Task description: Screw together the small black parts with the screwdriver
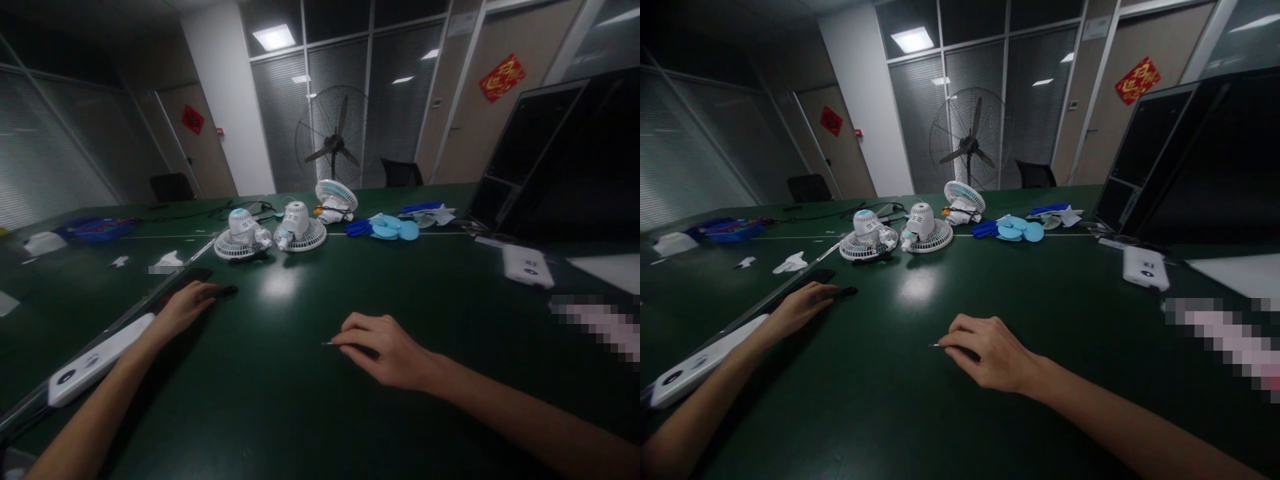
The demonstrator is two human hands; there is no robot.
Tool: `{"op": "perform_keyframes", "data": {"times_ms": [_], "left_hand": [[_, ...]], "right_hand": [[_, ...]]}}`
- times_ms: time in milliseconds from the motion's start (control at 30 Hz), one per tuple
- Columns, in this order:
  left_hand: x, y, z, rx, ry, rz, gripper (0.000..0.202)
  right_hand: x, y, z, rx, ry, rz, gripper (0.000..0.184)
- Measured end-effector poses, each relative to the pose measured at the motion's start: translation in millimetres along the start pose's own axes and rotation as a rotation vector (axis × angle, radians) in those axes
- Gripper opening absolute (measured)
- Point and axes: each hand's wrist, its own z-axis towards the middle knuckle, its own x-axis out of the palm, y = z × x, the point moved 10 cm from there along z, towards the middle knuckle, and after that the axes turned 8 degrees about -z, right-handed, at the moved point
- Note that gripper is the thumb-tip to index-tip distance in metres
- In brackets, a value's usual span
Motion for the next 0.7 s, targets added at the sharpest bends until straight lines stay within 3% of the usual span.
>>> {"op": "perform_keyframes", "data": {"times_ms": [333, 467, 600, 700], "left_hand": [[-6.1, 19.3, 4.8, -0.075, -0.023, 0.053, 0.049], [-8.2, 10.4, 2.4, -0.087, -0.079, 0.080, 0.044], [-13.6, -5.7, -0.5, -0.091, -0.221, 0.026, 0.049], [-9.7, -19.9, -1.4, -0.052, -0.247, -0.011, 0.052]], "right_hand": [[-1.5, 1.3, 0.6, -0.009, -0.002, -0.017, 0.023], [-1.6, 1.5, 0.8, -0.008, 0.001, -0.006, 0.023], [0.7, -0.1, 0.6, 0.000, 0.012, -0.011, 0.023], [1.7, -1.5, 0.0, 0.006, 0.015, -0.014, 0.022]]}}
